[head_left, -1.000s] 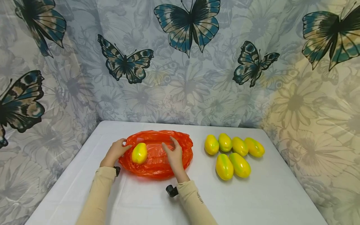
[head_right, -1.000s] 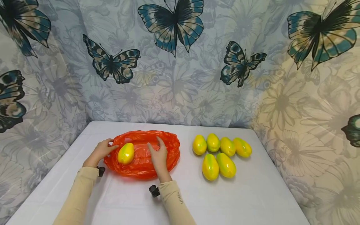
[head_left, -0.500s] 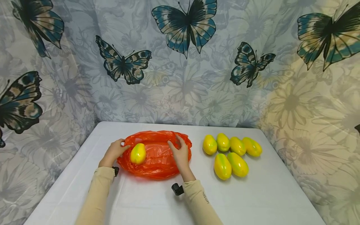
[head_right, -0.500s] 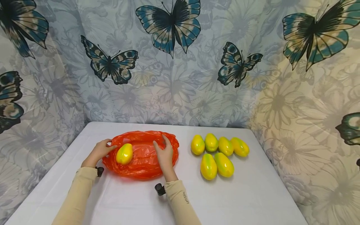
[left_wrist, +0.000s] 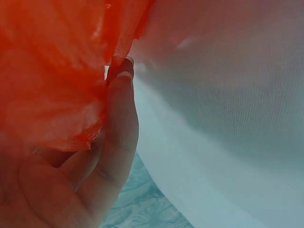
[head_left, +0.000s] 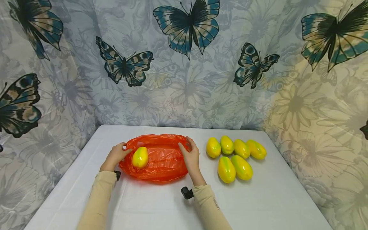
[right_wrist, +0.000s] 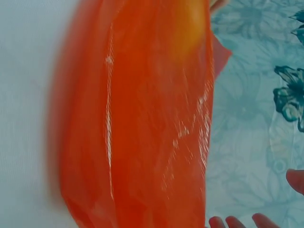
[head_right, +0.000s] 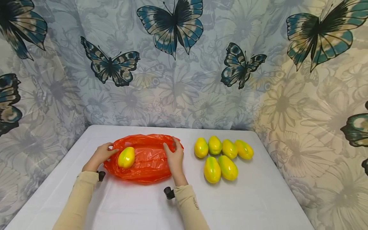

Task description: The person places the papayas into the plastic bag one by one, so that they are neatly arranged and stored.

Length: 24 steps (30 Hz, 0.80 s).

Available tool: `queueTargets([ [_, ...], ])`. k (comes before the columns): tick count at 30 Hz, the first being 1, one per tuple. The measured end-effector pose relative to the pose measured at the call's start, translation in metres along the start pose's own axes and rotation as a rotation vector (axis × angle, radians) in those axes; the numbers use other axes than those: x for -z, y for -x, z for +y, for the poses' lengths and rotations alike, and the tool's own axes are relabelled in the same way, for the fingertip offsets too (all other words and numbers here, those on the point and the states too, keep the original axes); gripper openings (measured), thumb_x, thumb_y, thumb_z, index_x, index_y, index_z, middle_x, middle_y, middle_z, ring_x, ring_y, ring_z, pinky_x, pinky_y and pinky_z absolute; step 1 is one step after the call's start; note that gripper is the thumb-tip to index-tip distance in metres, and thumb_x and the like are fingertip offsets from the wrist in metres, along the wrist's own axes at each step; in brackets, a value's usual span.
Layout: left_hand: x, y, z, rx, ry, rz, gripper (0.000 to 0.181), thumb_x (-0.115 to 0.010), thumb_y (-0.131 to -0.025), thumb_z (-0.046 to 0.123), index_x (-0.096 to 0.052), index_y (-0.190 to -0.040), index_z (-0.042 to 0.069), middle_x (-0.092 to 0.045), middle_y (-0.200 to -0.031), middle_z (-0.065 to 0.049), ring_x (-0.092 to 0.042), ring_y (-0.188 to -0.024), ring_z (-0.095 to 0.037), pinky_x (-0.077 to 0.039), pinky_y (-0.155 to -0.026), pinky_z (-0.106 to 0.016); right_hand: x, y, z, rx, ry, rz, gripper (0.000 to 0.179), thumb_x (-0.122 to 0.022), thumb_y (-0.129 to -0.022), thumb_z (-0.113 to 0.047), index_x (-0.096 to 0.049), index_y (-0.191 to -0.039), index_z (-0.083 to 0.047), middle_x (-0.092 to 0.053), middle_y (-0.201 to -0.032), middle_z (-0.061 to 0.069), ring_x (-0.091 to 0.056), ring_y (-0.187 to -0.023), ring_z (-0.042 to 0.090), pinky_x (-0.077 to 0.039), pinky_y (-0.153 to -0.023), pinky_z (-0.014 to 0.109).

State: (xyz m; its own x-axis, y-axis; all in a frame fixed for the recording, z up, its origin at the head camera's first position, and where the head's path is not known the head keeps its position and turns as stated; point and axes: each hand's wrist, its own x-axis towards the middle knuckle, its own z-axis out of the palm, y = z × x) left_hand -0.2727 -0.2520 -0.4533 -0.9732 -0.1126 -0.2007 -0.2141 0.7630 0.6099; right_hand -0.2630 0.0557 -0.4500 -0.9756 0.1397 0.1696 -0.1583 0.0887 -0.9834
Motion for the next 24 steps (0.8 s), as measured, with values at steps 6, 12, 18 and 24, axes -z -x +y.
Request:
queueTargets([
  [6,0.002,0.0,-0.001,-0.016,-0.02,0.011,0.059,-0.055,-0.099,0.029,-0.038,-0.142,-0.009,-0.057,-0.123,-0.033,-0.062,-0.095,-0.034,-0.058,-0.081,-0.042,0.012,-0.001,0.0,-0.003,-0.023,0.008,0.058,-0.067,-0.093,-0.023,-0.046,-0.143,-0.003,-0.049,-0.144,0.022,-0.045,-0.136,0.039,-0.036,-0.114,0.052],
  [12,0.003,-0.001,-0.001,-0.019,-0.026,0.008,0.06,-0.056,-0.099,0.029,-0.039,-0.141,-0.01,-0.057,-0.122,-0.033,-0.063,-0.091,-0.032,-0.058,-0.079,-0.04,0.021,-0.002,0.001,-0.021,-0.023,0.021,0.059,-0.067,-0.093,-0.023,-0.044,-0.144,-0.002,-0.046,-0.148,0.021,-0.042,-0.138,0.039,-0.032,-0.116,0.052],
  [18,0.002,-0.002,0.0,-0.02,-0.029,0.007,0.06,-0.055,-0.099,0.029,-0.038,-0.141,-0.009,-0.057,-0.122,-0.033,-0.063,-0.09,-0.032,-0.058,-0.078,-0.04,0.03,-0.001,-0.002,-0.005,0.009,0.051,0.057,-0.066,-0.093,-0.021,-0.045,-0.143,-0.001,-0.047,-0.147,0.019,-0.045,-0.135,0.038,-0.031,-0.117,0.052],
  [24,0.002,0.0,0.0,-0.011,-0.011,-0.006,0.06,-0.055,-0.099,0.029,-0.038,-0.141,-0.01,-0.054,-0.126,-0.034,-0.062,-0.095,-0.034,-0.058,-0.083,-0.042,0.041,0.001,0.0,-0.02,0.024,0.059,0.058,-0.066,-0.093,-0.024,-0.044,-0.144,-0.004,-0.046,-0.149,0.017,-0.043,-0.136,0.036,-0.029,-0.119,0.051],
])
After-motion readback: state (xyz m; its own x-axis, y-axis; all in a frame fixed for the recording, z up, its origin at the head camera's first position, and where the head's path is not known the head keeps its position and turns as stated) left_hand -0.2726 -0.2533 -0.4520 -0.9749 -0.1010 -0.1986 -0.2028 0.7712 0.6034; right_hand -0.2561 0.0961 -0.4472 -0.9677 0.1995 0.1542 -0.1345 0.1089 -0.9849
